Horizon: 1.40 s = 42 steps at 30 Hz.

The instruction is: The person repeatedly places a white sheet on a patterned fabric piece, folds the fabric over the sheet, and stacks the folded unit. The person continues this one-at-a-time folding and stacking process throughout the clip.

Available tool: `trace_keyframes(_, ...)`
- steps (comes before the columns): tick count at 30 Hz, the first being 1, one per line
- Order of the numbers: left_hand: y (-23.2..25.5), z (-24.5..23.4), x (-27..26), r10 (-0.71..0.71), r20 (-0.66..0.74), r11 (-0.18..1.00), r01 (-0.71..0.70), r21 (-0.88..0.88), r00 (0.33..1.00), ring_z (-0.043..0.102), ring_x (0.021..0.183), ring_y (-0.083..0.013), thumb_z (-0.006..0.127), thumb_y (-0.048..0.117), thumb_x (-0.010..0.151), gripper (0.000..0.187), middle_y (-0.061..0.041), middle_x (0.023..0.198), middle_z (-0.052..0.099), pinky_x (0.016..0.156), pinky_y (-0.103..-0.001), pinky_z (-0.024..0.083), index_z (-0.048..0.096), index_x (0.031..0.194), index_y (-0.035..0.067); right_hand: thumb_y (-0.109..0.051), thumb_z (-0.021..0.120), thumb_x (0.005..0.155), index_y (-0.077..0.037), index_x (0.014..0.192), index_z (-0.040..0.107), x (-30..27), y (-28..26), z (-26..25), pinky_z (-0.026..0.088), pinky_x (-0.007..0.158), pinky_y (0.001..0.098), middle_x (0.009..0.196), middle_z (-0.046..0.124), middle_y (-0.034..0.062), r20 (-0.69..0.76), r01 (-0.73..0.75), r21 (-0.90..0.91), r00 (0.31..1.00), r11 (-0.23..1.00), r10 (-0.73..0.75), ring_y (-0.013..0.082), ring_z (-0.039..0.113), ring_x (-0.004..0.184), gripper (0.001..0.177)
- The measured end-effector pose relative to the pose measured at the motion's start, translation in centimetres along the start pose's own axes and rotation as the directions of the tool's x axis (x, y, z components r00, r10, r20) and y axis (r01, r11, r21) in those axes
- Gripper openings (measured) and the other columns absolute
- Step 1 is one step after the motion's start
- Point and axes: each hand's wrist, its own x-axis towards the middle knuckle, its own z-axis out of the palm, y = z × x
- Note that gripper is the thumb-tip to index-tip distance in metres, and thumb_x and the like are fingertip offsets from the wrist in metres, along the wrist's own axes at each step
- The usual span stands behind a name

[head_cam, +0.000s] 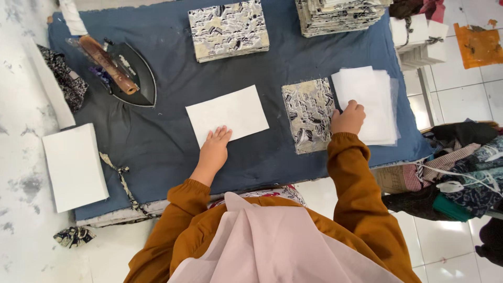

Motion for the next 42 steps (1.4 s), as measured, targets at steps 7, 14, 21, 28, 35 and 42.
trace_keyframes(7,-0.1,-0.4,0.3,-0.011,0.029,1.0,0.012,-0.025,1.0,0.049,0.141,-0.0318,0.054,-0.006,0.083,0.055,-0.017,0.148,0.056,0.117,-0.049,0.034,0.061,0.137,0.005,-0.008,0.07,0.088,-0.003,0.094,0.073,5.8,5.4,4.0,0.057,0.083,0.0465,0.094,0.07,0.025,0.45,-0.112,-0.144,0.878,0.983,0.166,0.0429,0.069,0.091,0.008)
trace_keyframes(14,0.7,-1.9,0.6,-0.041,0.061,0.998,0.043,-0.035,0.997,0.048,0.143,-0.0294,0.055,-0.003,0.084,0.056,-0.014,0.151,0.055,0.12,-0.048,0.034,0.06,0.139,0.008,-0.013,0.087,0.074,-0.002,0.091,0.062,8.0,7.1,0.5,0.057,0.068,0.0378,0.082,0.07,0.0149,0.578,-0.43,0.152,0.769,0.89,0.273,0.0274,0.07,0.076,0.032)
trace_keyframes(21,6.7,-5.8,6.9,-0.186,0.358,0.981,0.153,0.12,0.915,0.035,0.145,-0.0367,0.068,0.035,0.088,0.063,-0.028,0.153,0.04,0.12,-0.051,0.025,0.054,0.141,0.004,-0.022,0.095,0.069,-0.006,0.092,0.056,7.8,7.8,-0.9,0.05,0.053,0.0295,0.077,0.061,0.0045,0.7,-0.678,0.306,0.636,0.668,0.324,0.0129,0.057,0.059,0.049)
trace_keyframes(28,22.5,1.7,18.1,0.5,0.128,0.855,-0.464,-0.233,0.857,0.044,0.147,-0.0346,0.061,0.016,0.088,0.055,-0.021,0.154,0.049,0.124,-0.05,0.027,0.052,0.141,0.002,-0.021,0.083,0.084,-0.003,0.099,0.071,7.3,8.6,-1.9,0.047,0.058,0.0243,0.079,0.066,-0.0016,0.789,-0.72,0.393,0.584,0.572,0.192,0.0088,0.056,0.065,0.027)
trace_keyframes(35,28.8,8.7,25.4,0.464,0.367,0.885,-0.443,-0.146,0.806,0.035,0.147,-0.0388,0.064,0.036,0.096,0.065,-0.025,0.156,0.038,0.122,-0.048,0.024,0.043,0.15,0.007,-0.015,0.071,0.096,-0.002,0.107,0.068,7.2,10.2,-2.2,0.044,0.064,0.0235,0.092,0.068,0.0033,0.787,-0.793,0.558,0.599,0.244,0.146,0.0092,0.056,0.073,0.017)
trace_keyframes(42,29.3,10.6,25.7,0.396,0.475,0.905,-0.421,-0.057,0.786,0.03,0.149,-0.039,0.063,0.035,0.096,0.067,-0.027,0.161,0.028,0.123,-0.045,0.02,0.04,0.153,0.009,-0.001,0.066,0.106,-0.003,0.106,0.061,6.7,21.0,-12.6,0.056,0.078,0.0326,0.103,0.066,0.0105,0.378,-0.345,0.926,0.82,-0.155,0.429,0.0176,0.067,0.087,0.005)
